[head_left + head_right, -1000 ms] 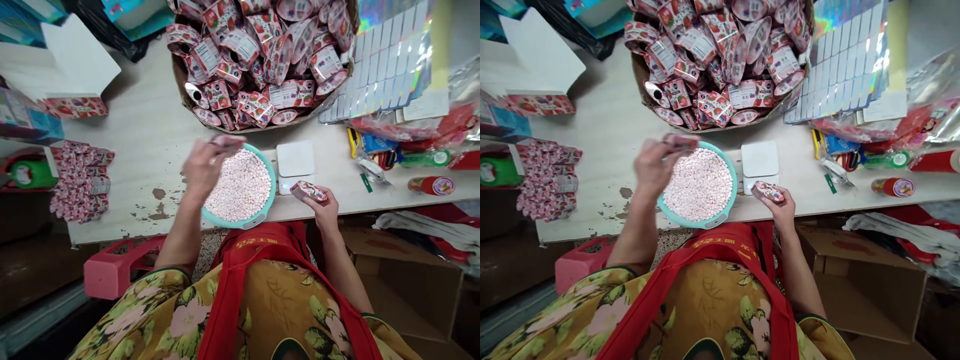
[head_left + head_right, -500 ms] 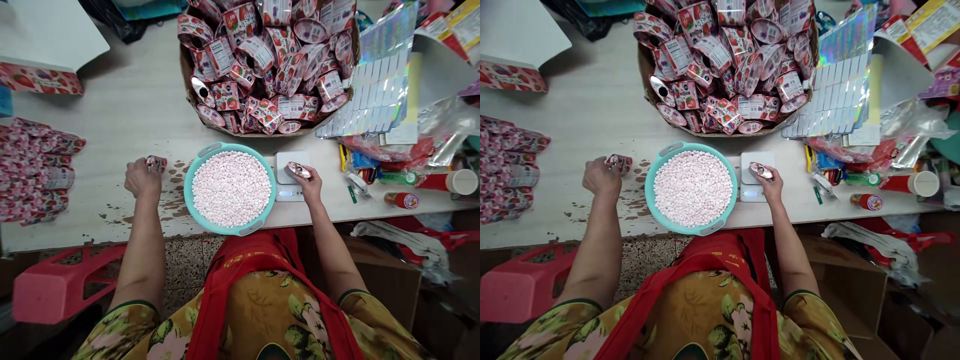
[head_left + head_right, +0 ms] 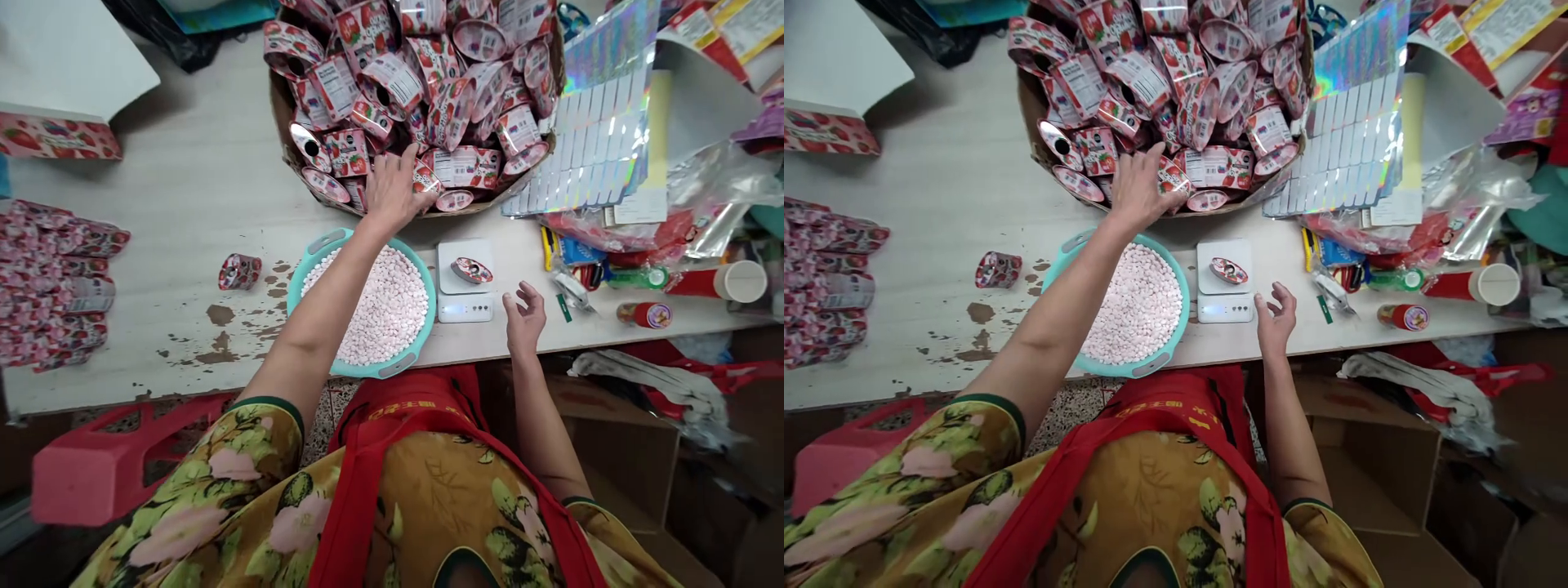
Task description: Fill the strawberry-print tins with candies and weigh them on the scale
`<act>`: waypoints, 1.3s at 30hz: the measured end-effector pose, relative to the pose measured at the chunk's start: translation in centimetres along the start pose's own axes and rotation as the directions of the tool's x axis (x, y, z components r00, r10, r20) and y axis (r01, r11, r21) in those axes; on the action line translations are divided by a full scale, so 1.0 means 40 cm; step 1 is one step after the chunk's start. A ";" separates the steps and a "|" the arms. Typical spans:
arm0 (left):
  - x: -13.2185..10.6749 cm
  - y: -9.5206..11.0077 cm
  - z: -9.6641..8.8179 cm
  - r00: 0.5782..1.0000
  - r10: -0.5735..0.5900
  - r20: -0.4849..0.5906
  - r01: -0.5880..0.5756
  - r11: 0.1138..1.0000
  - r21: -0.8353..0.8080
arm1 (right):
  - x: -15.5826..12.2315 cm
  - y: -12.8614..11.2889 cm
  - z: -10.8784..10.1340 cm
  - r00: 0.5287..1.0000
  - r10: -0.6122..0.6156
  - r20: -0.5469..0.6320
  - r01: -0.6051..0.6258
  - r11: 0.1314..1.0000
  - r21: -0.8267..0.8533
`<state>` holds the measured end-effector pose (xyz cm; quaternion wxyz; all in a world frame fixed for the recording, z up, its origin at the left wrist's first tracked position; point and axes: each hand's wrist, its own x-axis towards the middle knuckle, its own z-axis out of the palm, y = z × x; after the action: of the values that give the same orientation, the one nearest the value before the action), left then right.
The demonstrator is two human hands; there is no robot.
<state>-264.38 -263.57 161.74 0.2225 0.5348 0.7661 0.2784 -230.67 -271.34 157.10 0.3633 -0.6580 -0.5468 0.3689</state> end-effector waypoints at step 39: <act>-0.176 0.070 0.096 0.937 0.251 0.244 -0.255 0.967 -0.014 | 0.037 -0.084 -0.046 0.985 0.135 0.108 -0.168 0.893 0.417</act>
<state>-257.67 -268.73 161.03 0.2725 0.6610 0.6603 0.2301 -230.35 -269.54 160.77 0.4469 -0.5890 -0.4139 0.5310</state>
